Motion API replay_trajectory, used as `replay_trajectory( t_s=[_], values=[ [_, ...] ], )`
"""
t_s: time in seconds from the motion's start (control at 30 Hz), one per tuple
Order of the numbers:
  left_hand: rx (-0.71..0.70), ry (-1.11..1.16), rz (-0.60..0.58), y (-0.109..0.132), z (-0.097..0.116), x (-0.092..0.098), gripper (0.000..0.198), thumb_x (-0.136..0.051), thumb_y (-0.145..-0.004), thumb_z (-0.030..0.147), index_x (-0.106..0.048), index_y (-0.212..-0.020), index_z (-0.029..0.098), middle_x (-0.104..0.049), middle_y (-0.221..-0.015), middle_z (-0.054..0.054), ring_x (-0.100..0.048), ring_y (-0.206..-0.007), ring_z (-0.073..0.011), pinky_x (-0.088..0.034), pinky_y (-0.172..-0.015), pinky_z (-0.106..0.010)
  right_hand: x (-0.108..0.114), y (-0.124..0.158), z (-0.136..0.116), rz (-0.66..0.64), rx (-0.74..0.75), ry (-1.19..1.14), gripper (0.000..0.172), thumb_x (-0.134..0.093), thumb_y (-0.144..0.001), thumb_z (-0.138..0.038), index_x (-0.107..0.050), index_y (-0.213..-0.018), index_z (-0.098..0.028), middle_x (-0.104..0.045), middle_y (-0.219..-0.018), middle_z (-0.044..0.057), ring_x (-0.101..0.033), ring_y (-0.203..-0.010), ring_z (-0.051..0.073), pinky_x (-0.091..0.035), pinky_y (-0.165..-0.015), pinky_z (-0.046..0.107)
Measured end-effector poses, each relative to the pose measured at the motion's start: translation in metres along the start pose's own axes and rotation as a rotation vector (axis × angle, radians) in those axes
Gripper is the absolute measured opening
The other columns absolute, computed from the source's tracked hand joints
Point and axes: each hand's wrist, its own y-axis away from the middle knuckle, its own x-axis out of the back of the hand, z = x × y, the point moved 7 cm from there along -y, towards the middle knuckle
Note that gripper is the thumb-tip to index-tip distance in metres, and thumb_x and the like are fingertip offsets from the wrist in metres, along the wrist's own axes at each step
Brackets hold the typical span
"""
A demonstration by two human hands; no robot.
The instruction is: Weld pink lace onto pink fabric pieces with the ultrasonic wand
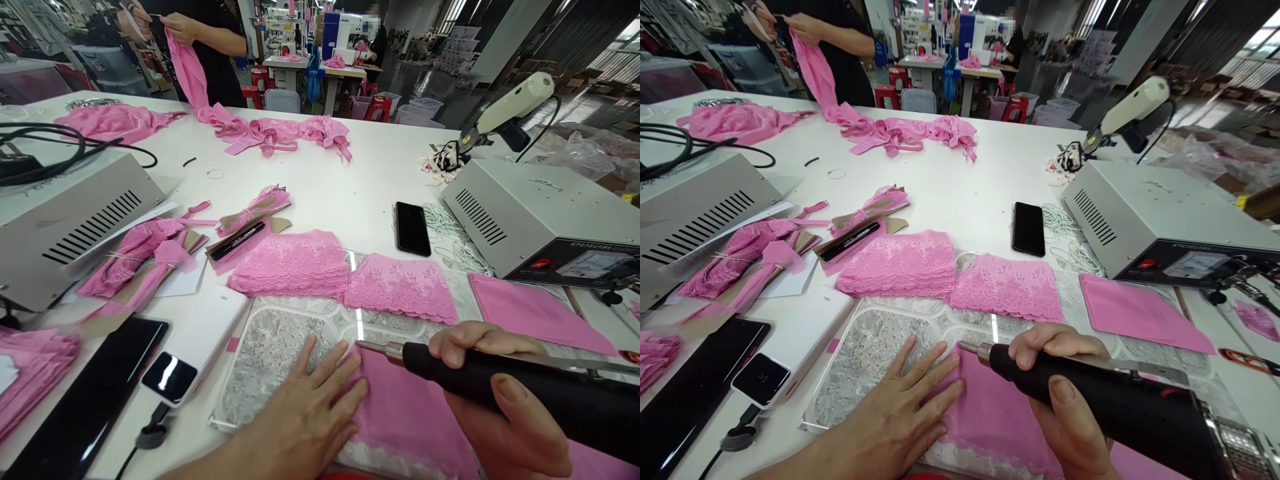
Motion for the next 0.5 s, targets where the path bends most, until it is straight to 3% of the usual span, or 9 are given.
replay_trajectory(
  t_s=[0.13,0.3,0.4,0.5],
  values=[
    [-0.027,-0.037,0.006,0.000,0.001,-0.001,0.043,-0.055,-0.096,0.025,-0.053,-0.138,0.017,-0.047,-0.149,-0.009,-0.037,-0.142,-0.0300,-0.015,-0.120,-0.059,-0.006,-0.001,-0.001,-0.051,0.030,-0.031,0.009,-0.065,-0.081,-0.025,-0.065,-0.089,-0.020,-0.063,-0.082,0.002,-0.058,-0.062,0.013,-0.057,-0.062,0.033],
    [-0.103,-0.112,0.125,0.001,0.000,-0.004,0.039,-0.053,-0.095,0.023,-0.057,-0.133,0.017,-0.051,-0.146,-0.007,-0.028,-0.147,-0.0285,0.003,-0.121,-0.057,-0.011,-0.005,-0.005,-0.054,0.073,-0.054,0.010,-0.062,-0.084,-0.024,-0.065,-0.094,-0.022,-0.062,-0.084,0.001,-0.060,-0.063,0.013,-0.057,-0.059,0.032],
    [-0.149,-0.145,0.174,0.001,-0.004,-0.007,0.037,-0.049,-0.096,0.020,-0.058,-0.132,0.019,-0.053,-0.145,-0.005,-0.024,-0.148,-0.0269,0.002,-0.122,-0.055,0.007,-0.012,-0.015,0.031,0.113,-0.058,0.014,-0.063,-0.080,-0.027,-0.066,-0.092,-0.021,-0.062,-0.083,0.002,-0.059,-0.061,0.013,-0.055,-0.057,0.032],
    [-0.178,-0.154,0.197,0.001,-0.007,-0.008,0.036,-0.047,-0.098,0.020,-0.059,-0.132,0.021,-0.053,-0.145,-0.004,-0.027,-0.148,-0.0250,-0.001,-0.123,-0.053,0.043,-0.014,-0.031,0.175,0.148,0.007,0.015,-0.063,-0.075,-0.028,-0.068,-0.087,-0.020,-0.062,-0.079,0.002,-0.056,-0.058,0.013,-0.053,-0.056,0.033]
  ],
)
